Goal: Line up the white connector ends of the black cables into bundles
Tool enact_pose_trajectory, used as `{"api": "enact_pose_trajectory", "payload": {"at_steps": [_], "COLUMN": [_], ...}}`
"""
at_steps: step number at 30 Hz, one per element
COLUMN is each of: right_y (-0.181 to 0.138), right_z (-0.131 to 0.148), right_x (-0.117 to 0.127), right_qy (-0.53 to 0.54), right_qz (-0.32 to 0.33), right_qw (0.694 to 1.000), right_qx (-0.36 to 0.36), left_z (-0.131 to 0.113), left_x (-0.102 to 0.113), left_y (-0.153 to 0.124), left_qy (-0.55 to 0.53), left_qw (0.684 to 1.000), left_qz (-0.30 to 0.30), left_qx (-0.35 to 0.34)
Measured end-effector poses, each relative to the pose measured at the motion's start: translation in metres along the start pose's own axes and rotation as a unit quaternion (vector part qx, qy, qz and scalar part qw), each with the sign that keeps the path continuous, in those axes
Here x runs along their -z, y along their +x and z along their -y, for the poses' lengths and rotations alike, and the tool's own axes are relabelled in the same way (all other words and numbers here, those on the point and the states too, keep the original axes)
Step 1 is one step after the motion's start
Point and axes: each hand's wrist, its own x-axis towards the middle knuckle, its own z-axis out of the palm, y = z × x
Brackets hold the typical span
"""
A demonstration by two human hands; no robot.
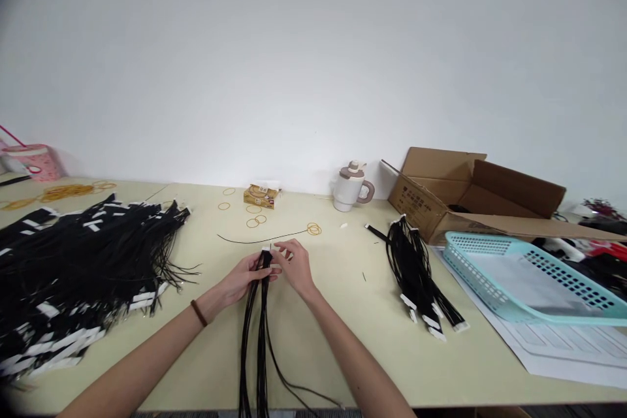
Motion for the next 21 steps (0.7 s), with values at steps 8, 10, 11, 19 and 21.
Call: {"api": "enact_pose_trajectory", "payload": {"at_steps": [8, 10, 11, 19, 21], "right_y": [-0.006, -0.006, -0.007, -0.008, -0.009], "right_z": [-0.005, -0.004, -0.005, -0.006, -0.006], "right_x": [-0.006, -0.008, -0.009, -0.010, -0.007], "right_qy": [0.061, 0.069, 0.068, 0.107, 0.143], "right_qz": [0.012, 0.008, 0.004, -0.003, -0.006], "right_qw": [0.998, 0.997, 0.997, 0.992, 0.984], "right_qx": [-0.022, -0.032, -0.034, -0.072, -0.107], "left_z": [0.002, 0.002, 0.002, 0.001, 0.000], "left_x": [-0.004, -0.006, -0.007, -0.011, -0.013], "left_y": [0.001, 0.001, 0.000, -0.001, -0.002], "left_qy": [-0.006, -0.004, -0.002, 0.001, -0.018], "left_qw": [1.000, 1.000, 1.000, 1.000, 1.000], "left_qz": [0.009, 0.010, 0.010, -0.002, -0.002], "left_qx": [0.010, 0.007, 0.004, 0.013, 0.021]}}
